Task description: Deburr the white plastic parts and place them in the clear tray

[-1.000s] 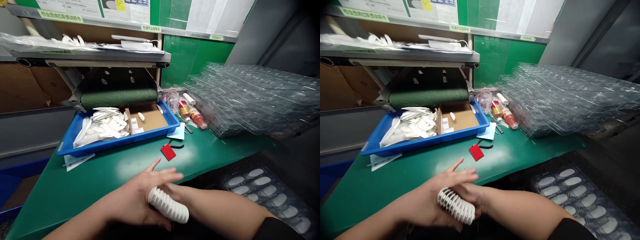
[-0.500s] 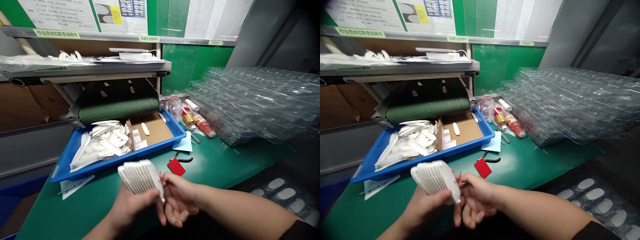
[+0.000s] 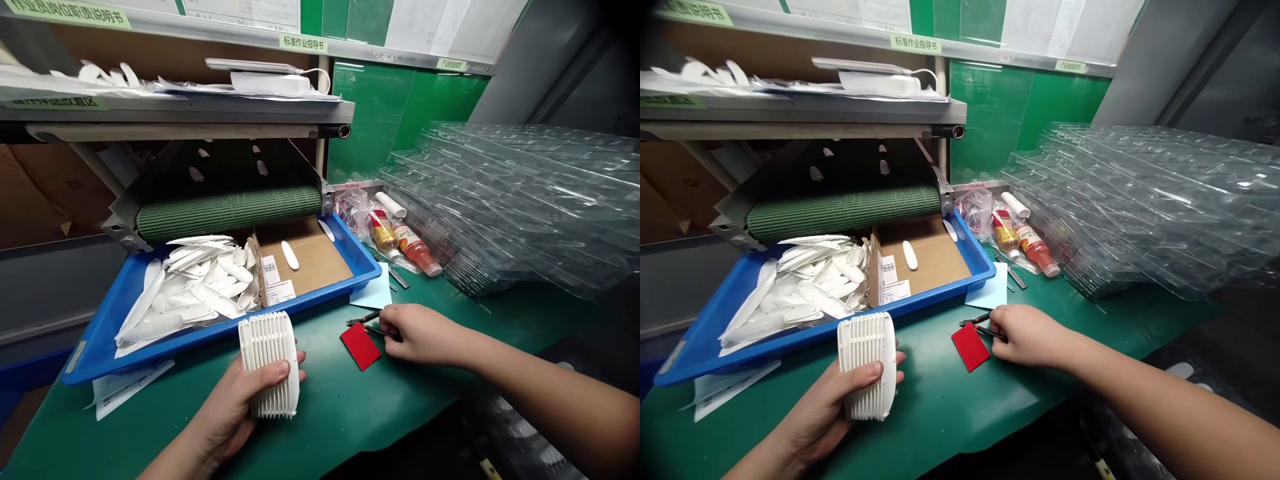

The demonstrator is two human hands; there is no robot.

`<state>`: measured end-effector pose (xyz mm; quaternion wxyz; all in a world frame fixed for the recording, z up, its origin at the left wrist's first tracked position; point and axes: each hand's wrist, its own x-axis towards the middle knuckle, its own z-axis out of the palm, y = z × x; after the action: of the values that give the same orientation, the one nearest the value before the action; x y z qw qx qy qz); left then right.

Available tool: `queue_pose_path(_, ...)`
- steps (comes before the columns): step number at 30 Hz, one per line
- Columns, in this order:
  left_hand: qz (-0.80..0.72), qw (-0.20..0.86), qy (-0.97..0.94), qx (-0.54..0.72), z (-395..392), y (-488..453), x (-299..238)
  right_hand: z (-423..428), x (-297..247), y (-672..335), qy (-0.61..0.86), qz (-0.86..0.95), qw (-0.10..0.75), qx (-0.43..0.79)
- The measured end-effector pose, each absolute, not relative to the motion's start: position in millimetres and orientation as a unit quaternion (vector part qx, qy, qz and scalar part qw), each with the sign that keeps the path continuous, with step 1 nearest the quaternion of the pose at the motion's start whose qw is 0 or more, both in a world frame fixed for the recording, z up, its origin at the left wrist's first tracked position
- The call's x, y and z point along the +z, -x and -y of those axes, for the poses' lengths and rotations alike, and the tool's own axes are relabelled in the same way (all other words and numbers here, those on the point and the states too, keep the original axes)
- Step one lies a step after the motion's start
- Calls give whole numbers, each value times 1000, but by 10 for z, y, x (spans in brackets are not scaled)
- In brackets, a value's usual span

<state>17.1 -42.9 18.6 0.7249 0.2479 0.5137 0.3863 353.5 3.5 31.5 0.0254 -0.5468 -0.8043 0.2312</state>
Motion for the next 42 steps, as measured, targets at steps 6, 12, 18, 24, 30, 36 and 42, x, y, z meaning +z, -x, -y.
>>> queue_pose_path(6,-509,728,-257,382,403,-133,177,-65,477,-3561,571,585,245,522)
queue_pose_path(12,-491,737,-251,391,411,-135,144,-55,611,-3397,386,417,349,745)
queue_pose_path(18,-464,760,-229,392,456,-140,151,-137,701,-2947,333,547,278,716)
queue_pose_path(24,-480,761,-193,391,481,-140,140,-43,573,-2634,405,813,220,356)
queue_pose_path(30,-526,753,-187,349,505,-193,164,-23,193,-2666,322,926,158,121)
queue_pose_path(36,-562,737,-191,324,476,-214,134,-27,25,-2637,344,927,111,101)
queue_pose_path(42,-567,732,-204,318,484,-200,88,7,-14,-2602,366,918,110,101)
